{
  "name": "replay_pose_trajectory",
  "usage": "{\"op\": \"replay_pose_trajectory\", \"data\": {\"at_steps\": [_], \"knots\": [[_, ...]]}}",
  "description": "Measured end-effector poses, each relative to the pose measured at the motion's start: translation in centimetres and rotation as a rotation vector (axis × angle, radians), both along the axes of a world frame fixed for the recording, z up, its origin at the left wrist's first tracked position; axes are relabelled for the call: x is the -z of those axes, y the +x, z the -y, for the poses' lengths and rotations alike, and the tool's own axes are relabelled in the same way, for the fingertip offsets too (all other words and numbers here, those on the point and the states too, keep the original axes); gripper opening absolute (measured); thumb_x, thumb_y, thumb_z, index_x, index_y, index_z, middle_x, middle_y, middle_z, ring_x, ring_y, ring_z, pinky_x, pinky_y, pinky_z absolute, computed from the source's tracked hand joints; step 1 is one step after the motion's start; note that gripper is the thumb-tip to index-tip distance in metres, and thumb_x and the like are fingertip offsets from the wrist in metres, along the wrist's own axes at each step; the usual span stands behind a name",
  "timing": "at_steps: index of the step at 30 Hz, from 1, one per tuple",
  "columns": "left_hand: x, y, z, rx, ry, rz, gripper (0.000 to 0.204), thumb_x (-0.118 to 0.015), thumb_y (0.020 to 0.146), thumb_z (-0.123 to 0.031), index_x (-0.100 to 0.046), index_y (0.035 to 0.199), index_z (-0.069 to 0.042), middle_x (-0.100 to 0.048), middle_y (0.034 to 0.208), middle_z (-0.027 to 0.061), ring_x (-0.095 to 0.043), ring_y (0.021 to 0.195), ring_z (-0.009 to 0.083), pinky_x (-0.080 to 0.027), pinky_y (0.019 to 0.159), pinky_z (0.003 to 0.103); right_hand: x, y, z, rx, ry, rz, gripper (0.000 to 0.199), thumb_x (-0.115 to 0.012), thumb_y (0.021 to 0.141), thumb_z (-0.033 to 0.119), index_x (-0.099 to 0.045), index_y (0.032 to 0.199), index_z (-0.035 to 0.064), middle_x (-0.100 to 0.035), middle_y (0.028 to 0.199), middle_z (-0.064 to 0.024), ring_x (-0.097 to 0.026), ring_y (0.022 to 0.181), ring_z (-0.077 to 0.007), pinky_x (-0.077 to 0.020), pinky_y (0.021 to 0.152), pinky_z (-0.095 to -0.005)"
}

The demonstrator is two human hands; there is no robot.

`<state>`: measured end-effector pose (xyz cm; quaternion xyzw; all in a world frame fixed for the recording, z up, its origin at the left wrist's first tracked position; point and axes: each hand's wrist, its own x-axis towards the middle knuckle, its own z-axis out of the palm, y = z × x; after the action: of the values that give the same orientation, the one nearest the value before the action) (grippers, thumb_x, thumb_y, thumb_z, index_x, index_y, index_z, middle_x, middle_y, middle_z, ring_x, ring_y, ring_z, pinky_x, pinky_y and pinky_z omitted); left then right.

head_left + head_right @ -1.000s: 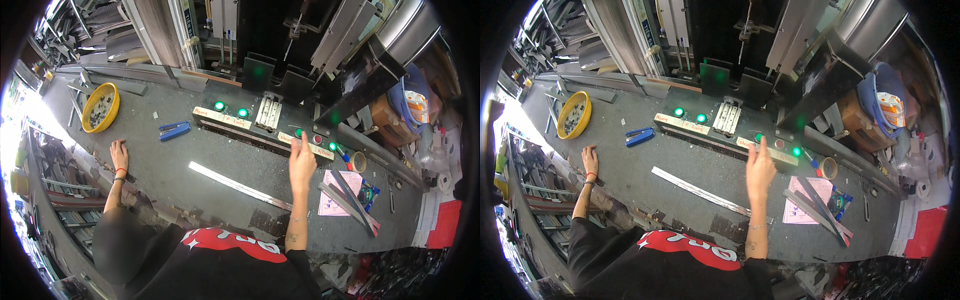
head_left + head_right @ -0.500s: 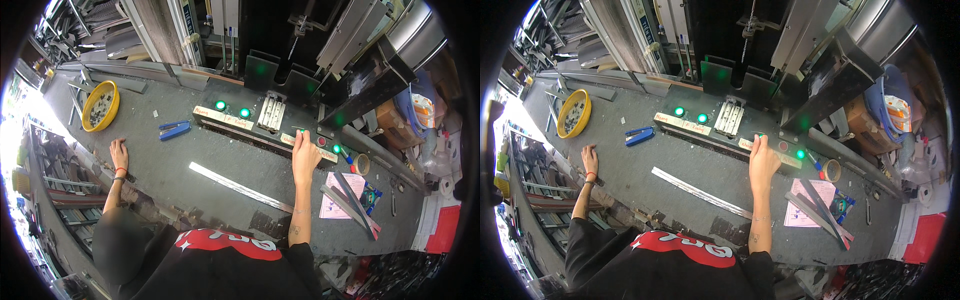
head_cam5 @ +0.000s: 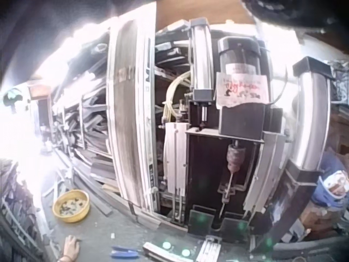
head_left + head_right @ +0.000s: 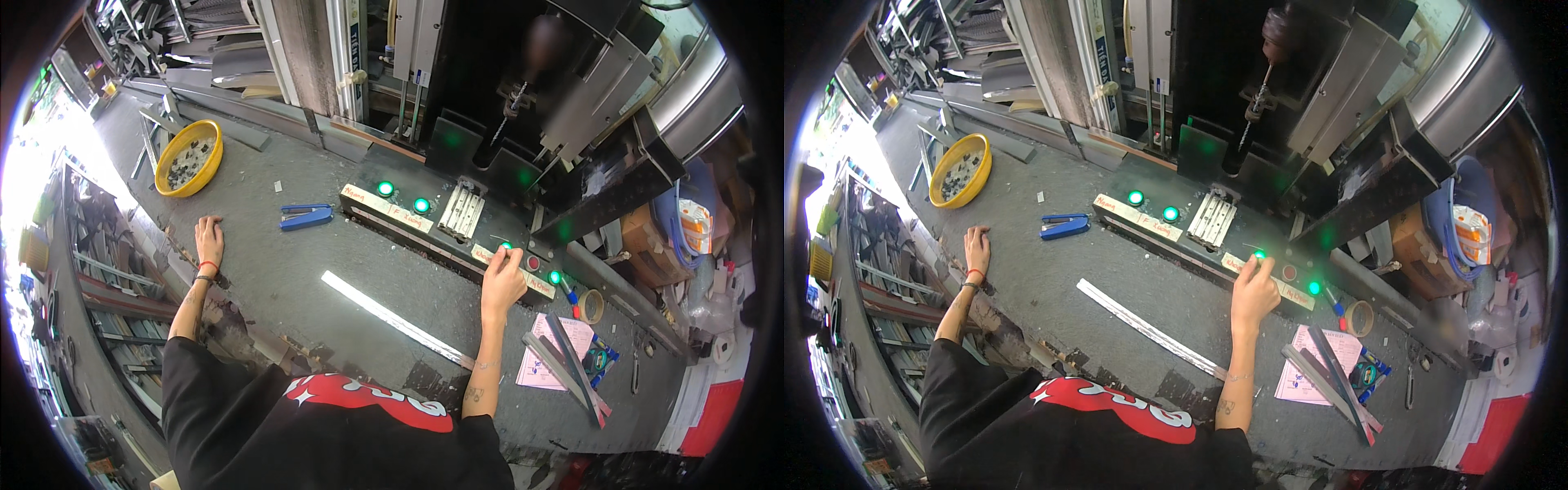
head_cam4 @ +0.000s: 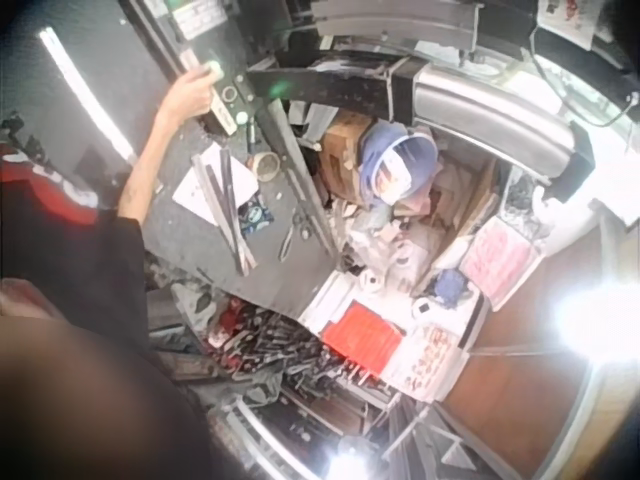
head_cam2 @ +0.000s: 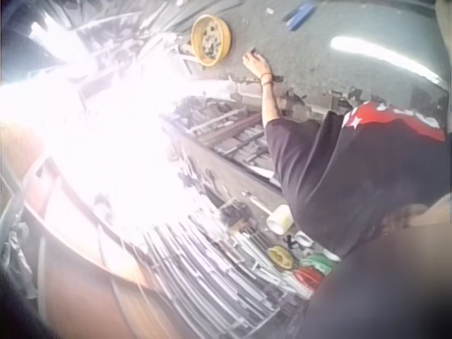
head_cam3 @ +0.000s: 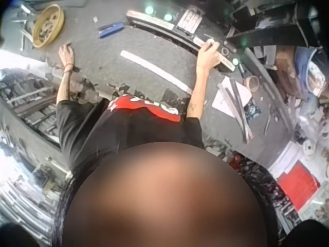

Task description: The person operates a metal cutting machine by placing metal bars into the machine, pressing control buttons, and removing cut pieces. They repeat this cycle multiple times, handling the bars and machine controls with both hands.

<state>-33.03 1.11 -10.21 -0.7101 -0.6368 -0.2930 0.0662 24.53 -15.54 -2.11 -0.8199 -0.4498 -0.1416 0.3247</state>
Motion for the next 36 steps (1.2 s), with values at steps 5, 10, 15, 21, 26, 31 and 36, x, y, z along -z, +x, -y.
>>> {"op": "replay_pose_trajectory", "data": {"at_steps": [5, 10, 15, 21, 26, 31, 36], "knots": [[-0.1, 0.4, 0.1, -0.003, 0.028, 0.009, 0.017, -0.051, 0.085, -0.006, -0.059, 0.099, -0.007, -0.053, 0.102, 0.0124, -0.051, 0.098, 0.0312, -0.041, 0.088, 0.04, 0.0, 0.1, 0.1, 0.014, 0.005, 0.008, 0.022, -0.049, 0.095, 0.029, -0.051, 0.091, 0.0068, -0.059, 0.057, -0.0178, -0.059, 0.054, -0.0399, -0.0418, 0.05, -0.0502], [-0.6, 0.7, 0.3, -0.023, 0.049, -0.007, 0.02, -0.053, 0.078, -0.004, -0.062, 0.095, -0.01, -0.056, 0.095, 0.011, -0.052, 0.096, 0.0301, -0.042, 0.084, 0.042, -0.1, 0.1, 0.3, 0.032, 0.018, -0.031, 0.028, -0.048, 0.096, 0.034, -0.053, 0.09, 0.0073, -0.06, 0.061, -0.0185, -0.06, 0.059, -0.0406, -0.041, 0.052, -0.0501], [-0.9, 0.9, 0.9, -0.046, 0.028, 0.062, 0.018, -0.053, 0.079, -0.009, -0.064, 0.093, -0.011, -0.056, 0.101, 0.0115, -0.053, 0.099, 0.0305, -0.043, 0.087, 0.042, 0.4, 0.5, 0.3, 0.015, 0.021, 0.077, 0.026, -0.047, 0.098, 0.032, -0.05, 0.089, 0.0079, -0.061, 0.063, -0.0161, -0.06, 0.058, -0.0382, -0.0395, 0.048, -0.0476], [-0.2, 1.0, 0.6, -0.058, 0.022, 0.088, 0.017, -0.052, 0.083, -0.011, -0.06, 0.098, -0.01, -0.052, 0.103, 0.0109, -0.051, 0.099, 0.0293, -0.042, 0.087, 0.041, 1.5, 1.8, 0.0, -0.028, 0.034, -0.009, 0.025, -0.045, 0.099, 0.029, -0.046, 0.087, 0.0082, -0.062, 0.066, -0.0133, -0.061, 0.061, -0.0362, -0.0393, 0.051, -0.0476], [0.3, 0.9, 0.6, -0.045, 0.036, 0.103, 0.016, -0.05, 0.085, -0.011, -0.061, 0.098, -0.01, -0.052, 0.103, 0.0105, -0.051, 0.099, 0.0285, -0.042, 0.088, 0.04, 1.4, 2.4, 0.2, -0.089, 0.044, -0.017, 0.029, -0.046, 0.099, 0.03, -0.045, 0.083, 0.0062, -0.058, 0.066, -0.0124, -0.058, 0.059, -0.0327, -0.0388, 0.052, -0.0441], [0.0, 1.1, 0.9, -0.055, 0.025, 0.101, 0.017, -0.051, 0.085, -0.01, -0.06, 0.099, -0.009, -0.052, 0.104, 0.0109, -0.051, 0.099, 0.0285, -0.042, 0.089, 0.04, 0.8, 2.1, 0.4, -0.107, 0.051, -0.057, 0.028, -0.049, 0.098, 0.03, -0.05, 0.085, 0.0051, -0.06, 0.065, -0.0136, -0.059, 0.057, -0.0347, -0.0398, 0.049, -0.0441], [-0.3, 0.9, 0.8, -0.046, -0.002, 0.095, 0.022, -0.051, 0.082, -0.007, -0.061, 0.102, -0.009, -0.053, 0.105, 0.011, -0.051, 0.1, 0.0303, -0.042, 0.089, 0.041, -0.6, 1.3, 0.9, -0.151, 0.057, -0.144, 0.033, -0.048, 0.098, 0.031, -0.049, 0.084, 0.0006, -0.057, 0.068, -0.0204, -0.056, 0.063, -0.0402, -0.0392, 0.057, -0.0473]]}}
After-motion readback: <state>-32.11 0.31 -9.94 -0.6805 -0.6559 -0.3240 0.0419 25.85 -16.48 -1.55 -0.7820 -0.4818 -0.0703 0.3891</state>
